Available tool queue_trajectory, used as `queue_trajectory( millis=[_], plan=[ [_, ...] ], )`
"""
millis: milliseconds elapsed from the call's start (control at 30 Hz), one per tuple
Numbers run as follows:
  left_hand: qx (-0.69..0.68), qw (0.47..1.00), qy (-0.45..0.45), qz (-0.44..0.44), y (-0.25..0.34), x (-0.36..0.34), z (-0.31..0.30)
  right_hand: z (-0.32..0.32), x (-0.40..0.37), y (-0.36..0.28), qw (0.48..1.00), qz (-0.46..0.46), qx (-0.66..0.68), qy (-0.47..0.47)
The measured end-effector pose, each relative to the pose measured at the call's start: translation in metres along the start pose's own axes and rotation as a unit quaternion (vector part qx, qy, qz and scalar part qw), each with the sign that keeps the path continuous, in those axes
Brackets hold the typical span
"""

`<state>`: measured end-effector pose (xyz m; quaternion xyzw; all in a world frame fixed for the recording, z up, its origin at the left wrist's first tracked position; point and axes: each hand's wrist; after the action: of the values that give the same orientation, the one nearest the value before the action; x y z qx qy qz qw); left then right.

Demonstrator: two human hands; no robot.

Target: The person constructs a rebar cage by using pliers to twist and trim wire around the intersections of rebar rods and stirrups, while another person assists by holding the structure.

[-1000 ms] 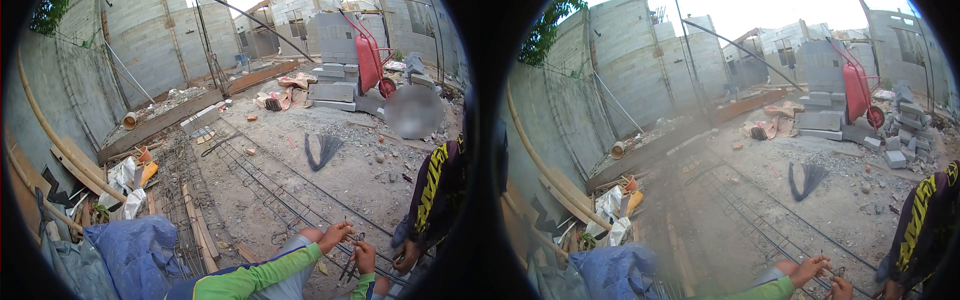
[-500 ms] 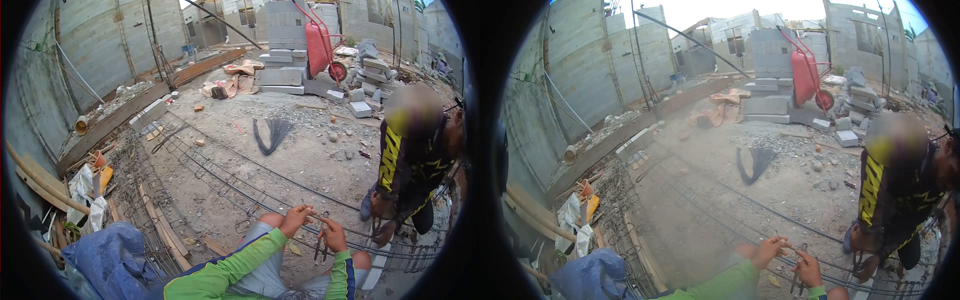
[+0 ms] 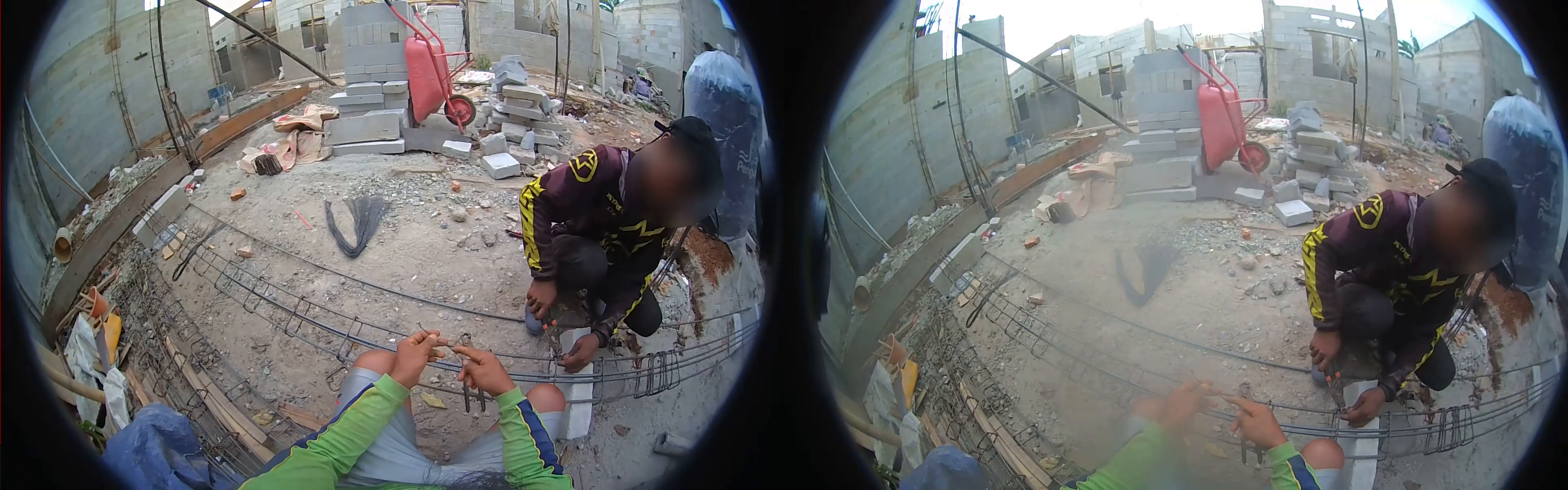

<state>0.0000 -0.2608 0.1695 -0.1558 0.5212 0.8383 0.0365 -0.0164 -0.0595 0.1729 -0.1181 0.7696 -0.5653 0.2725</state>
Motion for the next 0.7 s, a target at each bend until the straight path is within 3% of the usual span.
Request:
queue_trajectory(
  millis=[167,333,500,567,700],
  plan=[
    [0.098,0.993,-0.060,-0.005,0.006,-0.006,0.006,0.006,0.010,0.017,0.999,-0.019,0.039,0.008],
    [0.093,0.995,-0.047,0.007,-0.002,-0.005,0.007,0.009,0.011,0.018,0.996,-0.078,-0.024,0.048],
    [0.074,0.996,-0.045,0.033,-0.009,0.003,-0.002,0.014,0.009,0.010,0.995,-0.077,-0.011,0.056],
    [0.007,0.999,-0.027,-0.026,-0.017,0.009,-0.006,0.013,0.006,0.004,0.996,-0.076,-0.001,0.054],
    [0.054,0.997,-0.062,0.006,-0.018,0.006,-0.008,0.009,-0.003,-0.003,0.998,-0.016,-0.068,-0.004]
  ],
)
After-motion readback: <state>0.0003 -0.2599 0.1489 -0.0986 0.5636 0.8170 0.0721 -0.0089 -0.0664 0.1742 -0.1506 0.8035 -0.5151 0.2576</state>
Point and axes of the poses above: each hand's wrist, its own x-axis towards the middle knuckle, its own z-axis out of the palm, y = z × x, and after that the axes turned 4 degrees about -x, right-handed
